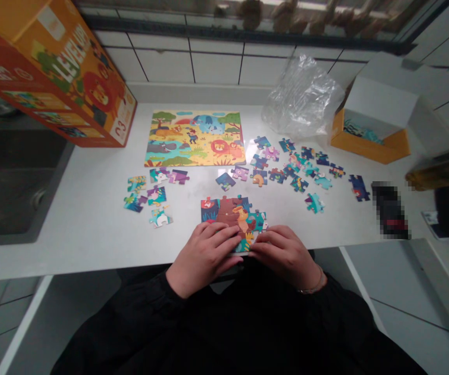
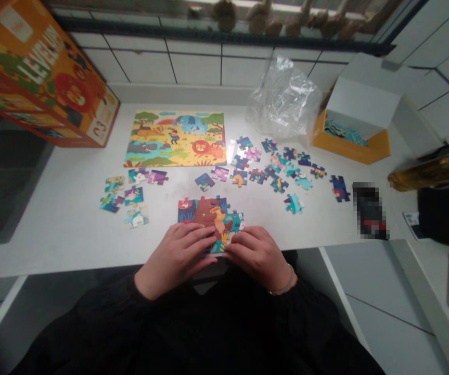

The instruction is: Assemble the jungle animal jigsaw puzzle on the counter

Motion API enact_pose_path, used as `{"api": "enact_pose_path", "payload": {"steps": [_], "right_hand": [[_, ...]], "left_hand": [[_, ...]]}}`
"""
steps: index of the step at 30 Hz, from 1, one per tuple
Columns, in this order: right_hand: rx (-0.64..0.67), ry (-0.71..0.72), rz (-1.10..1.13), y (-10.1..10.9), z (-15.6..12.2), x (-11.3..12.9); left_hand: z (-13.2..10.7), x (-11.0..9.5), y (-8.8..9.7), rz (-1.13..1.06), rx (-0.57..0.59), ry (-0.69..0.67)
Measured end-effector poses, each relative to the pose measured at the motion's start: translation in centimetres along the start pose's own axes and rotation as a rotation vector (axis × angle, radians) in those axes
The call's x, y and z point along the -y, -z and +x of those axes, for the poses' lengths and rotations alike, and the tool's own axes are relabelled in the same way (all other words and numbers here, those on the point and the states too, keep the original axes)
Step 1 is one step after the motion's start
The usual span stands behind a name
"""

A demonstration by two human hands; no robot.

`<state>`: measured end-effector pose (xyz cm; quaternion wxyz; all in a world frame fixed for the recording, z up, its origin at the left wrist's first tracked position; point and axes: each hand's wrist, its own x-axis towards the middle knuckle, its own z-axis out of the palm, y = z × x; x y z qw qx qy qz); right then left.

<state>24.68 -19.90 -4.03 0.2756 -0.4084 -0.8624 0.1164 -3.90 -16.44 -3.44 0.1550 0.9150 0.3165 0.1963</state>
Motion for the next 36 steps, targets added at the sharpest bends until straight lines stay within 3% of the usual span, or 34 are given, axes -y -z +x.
{"api": "enact_pose_path", "payload": {"steps": [7, 12, 17, 30, 36], "right_hand": [[-0.100, -0.037, -0.007, -0.1, 0.0, 0.3], [-0.038, -0.006, -0.095, 0.0, 0.4, 0.5], [-0.076, -0.047, -0.084, 0.3, 0.2, 0.1], [-0.211, -0.305, -0.388, 4.2, -1.1, -3.7], [-0.261, -0.595, -0.505, 5.3, -2.3, -5.9]], "left_hand": [[0.0, -0.1, 0.0, 0.022, -0.005, -0.013], [0.0, -0.1, -0.1, 0.033, 0.015, -0.004], [0.2, -0.3, -0.1, 0.043, 0.017, -0.003], [0.2, -0.3, 0.2, 0.111, -0.047, -0.044], [0.0, -0.1, 0.5, 0.095, -0.083, -0.061]]}}
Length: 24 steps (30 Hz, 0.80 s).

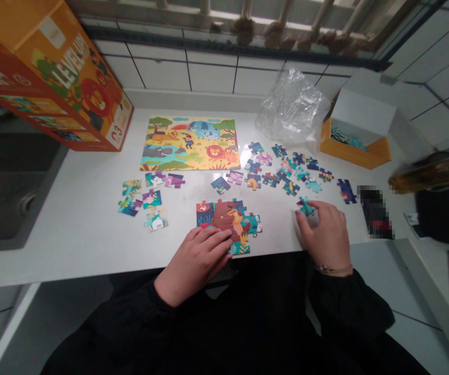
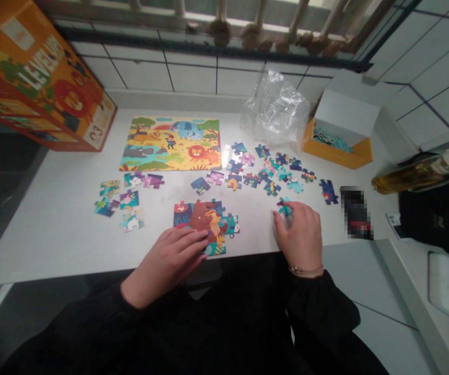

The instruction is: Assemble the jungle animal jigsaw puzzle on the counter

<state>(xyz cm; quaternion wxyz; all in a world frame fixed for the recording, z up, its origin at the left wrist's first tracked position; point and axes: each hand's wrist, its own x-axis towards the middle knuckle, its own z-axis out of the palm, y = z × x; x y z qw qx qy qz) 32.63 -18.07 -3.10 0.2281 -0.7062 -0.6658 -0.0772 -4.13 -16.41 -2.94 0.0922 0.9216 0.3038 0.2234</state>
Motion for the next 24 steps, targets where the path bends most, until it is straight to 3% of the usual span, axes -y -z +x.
{"api": "enact_pose_path", "payload": {"steps": [5, 8, 16, 24], "right_hand": [[0.089, -0.198, -0.018, -0.4, -0.1, -1.6], [0.118, -0.238, 0.009, -0.5, -0.1, -1.7], [0.127, -0.170, 0.070, -0.6, 0.1, -0.9], [0.153, -0.020, 0.110, -0.9, 0.2, 0.5]], "left_hand": [[0.5, -0.2, -0.1, -0.004, 0.060, 0.022], [1.3, -0.7, -0.7, 0.004, 0.100, -0.005], [2.7, -1.3, -2.5, 0.009, 0.165, -0.012], [2.1, -0.7, -1.7, -0.016, 0.182, 0.032]]}}
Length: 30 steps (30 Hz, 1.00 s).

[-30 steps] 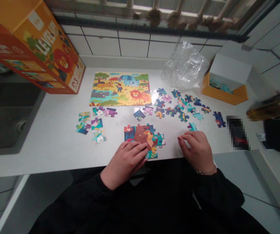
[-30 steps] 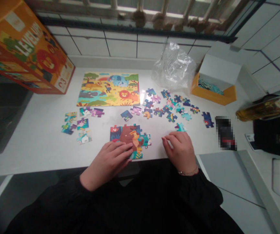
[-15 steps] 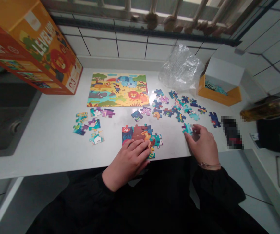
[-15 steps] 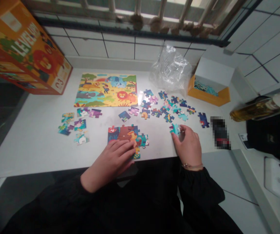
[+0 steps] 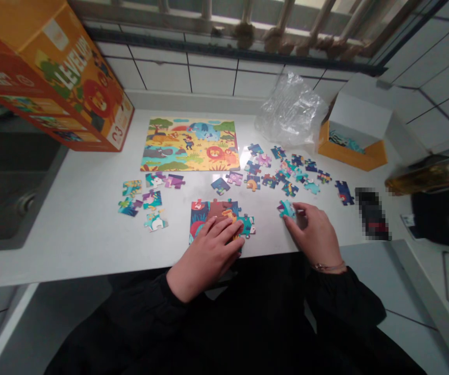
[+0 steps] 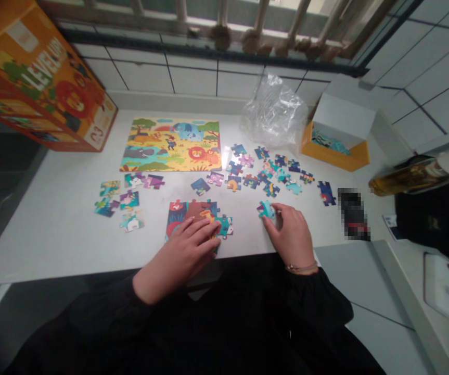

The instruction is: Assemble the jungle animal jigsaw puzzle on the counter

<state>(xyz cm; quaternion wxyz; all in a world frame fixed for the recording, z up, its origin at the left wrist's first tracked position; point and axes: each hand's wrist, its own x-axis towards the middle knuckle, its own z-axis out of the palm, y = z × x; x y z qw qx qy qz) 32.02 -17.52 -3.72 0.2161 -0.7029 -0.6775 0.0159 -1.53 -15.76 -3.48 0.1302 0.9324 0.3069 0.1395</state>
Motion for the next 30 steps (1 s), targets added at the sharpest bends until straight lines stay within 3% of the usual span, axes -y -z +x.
{"api": "enact_pose_path", "payload": {"steps": [9, 13, 21, 30], "right_hand": [[0.018, 0.195, 0.032, -0.9, 1.9, 1.9], [-0.003, 0.190, 0.030, -1.1, 4.6, 2.9], [0.090, 0.202, 0.015, -2.9, 9.7, 3.8], [0.068, 0.124, -0.064, -5.1, 8.9, 4.5]], "left_hand": [[-1.5, 1.1, 1.0, -0.014, -0.028, 0.060], [-2.2, 1.4, 1.1, -0.022, -0.041, 0.060], [-2.6, 1.3, 1.1, -0.016, -0.076, 0.055], [-2.9, 1.3, 0.9, -0.019, -0.093, 0.066]]}}
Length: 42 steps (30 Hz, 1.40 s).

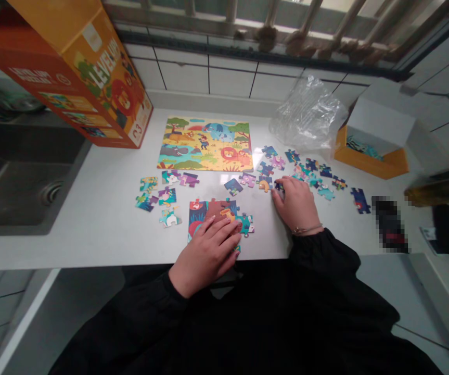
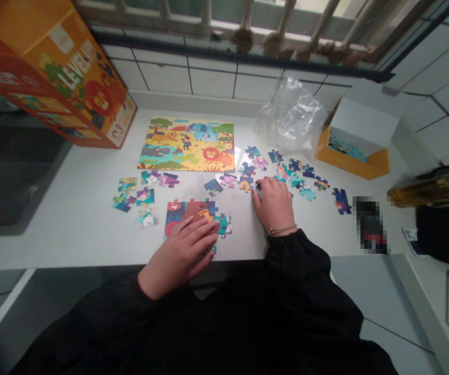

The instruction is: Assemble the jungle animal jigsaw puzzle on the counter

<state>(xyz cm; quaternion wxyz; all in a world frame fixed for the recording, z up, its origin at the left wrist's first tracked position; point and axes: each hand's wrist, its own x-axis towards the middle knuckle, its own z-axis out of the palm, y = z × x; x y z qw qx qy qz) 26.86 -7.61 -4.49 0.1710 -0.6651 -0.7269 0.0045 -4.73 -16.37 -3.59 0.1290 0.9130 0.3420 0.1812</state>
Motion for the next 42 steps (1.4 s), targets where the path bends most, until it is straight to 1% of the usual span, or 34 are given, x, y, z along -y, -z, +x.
{"api": "enact_pose_path", "payload": {"steps": [8, 16, 23, 27, 30, 35, 38, 42], "right_hand": [[-0.013, -0.009, 0.004, 0.5, -1.7, 0.2], [0.016, 0.062, 0.106, 2.0, -1.7, 0.5], [0.018, 0.045, 0.109, 2.4, -2.4, 0.8], [-0.002, 0.010, 0.163, 2.9, -3.7, 1.5], [0.020, 0.021, 0.219, 3.3, -4.6, 2.6], [0.025, 0.049, 0.264, 3.2, -5.4, 3.7], [0.020, 0.048, 0.260, 3.0, -5.5, 3.7], [0.002, 0.052, 0.236, 3.0, -5.4, 3.2]], "left_hand": [[-0.1, 0.0, -0.2, 0.002, 0.014, 0.011], [0.1, 0.0, 0.0, 0.000, 0.003, 0.010], [0.0, -0.1, 0.0, 0.005, 0.002, 0.010], [0.1, -0.1, 0.0, 0.000, -0.006, 0.007], [0.2, -0.1, 0.1, -0.003, -0.015, 0.007], [0.3, 0.0, 0.1, 0.002, -0.018, 0.005], [0.3, 0.0, 0.0, 0.003, -0.012, 0.003], [0.6, 0.0, 0.0, 0.022, 0.026, 0.007]]}}
